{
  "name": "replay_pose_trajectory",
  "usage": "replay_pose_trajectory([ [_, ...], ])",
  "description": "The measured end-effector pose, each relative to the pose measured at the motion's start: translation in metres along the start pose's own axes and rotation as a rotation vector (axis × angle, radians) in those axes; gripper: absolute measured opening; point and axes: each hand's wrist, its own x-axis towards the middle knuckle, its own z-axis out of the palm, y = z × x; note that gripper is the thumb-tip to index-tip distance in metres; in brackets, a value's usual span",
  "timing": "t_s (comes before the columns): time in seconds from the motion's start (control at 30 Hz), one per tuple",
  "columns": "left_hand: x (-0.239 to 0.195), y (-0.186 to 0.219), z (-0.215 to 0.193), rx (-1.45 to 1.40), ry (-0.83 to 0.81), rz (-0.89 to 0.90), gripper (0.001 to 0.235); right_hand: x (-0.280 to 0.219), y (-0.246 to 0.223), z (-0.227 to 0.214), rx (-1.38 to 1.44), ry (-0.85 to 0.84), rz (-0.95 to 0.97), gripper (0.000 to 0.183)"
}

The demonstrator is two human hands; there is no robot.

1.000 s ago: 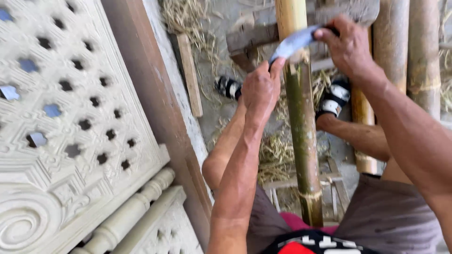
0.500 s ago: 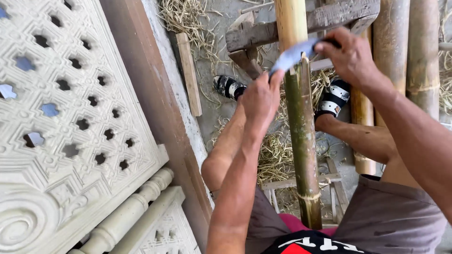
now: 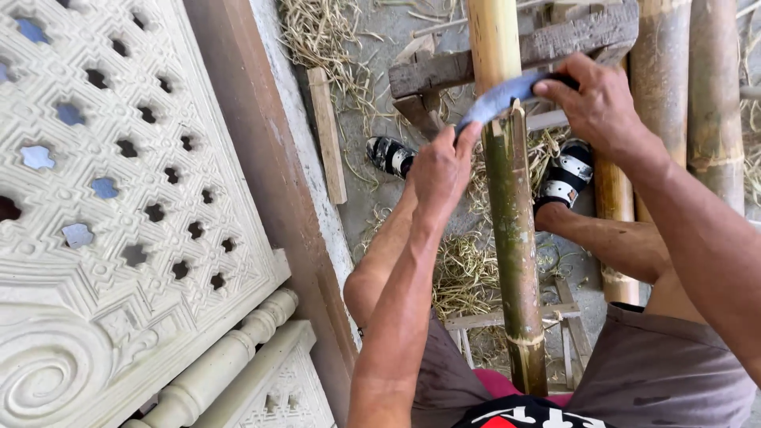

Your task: Use a curved billhook knife to strip the outer bark and shave the surface of a bamboo pole.

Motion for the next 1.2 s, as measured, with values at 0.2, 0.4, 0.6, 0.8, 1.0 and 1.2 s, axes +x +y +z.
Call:
replay_pose_trajectory([
  [0.2,-0.028,-0.005,0.015,0.005,0.177,0.082,0.052,-0.01,-0.004,0.002,-0.262,-0.054,0.038,0.041],
  [0.4,-0.056,-0.001,0.018,-0.082,0.243,0.008,0.052,-0.008,0.006,0.009,-0.305,-0.019,-0.251,0.04],
  [0.6,-0.114,-0.011,0.021,-0.2,0.122,-0.026,0.053,-0.082,0.047,0.012,-0.189,-0.127,-0.189,0.031],
  [0.8,-0.035,-0.001,0.006,-0.025,0.114,-0.008,0.052,-0.019,0.037,0.009,-0.234,-0.028,-0.194,0.032],
  [1.0,-0.034,0.008,0.001,-0.025,0.191,0.14,0.049,-0.026,0.045,0.017,-0.171,-0.003,-0.023,0.035],
  [1.2,-0.099,-0.002,0.003,0.027,0.062,0.126,0.047,-0.113,0.061,0.042,-0.223,0.086,0.053,0.041],
])
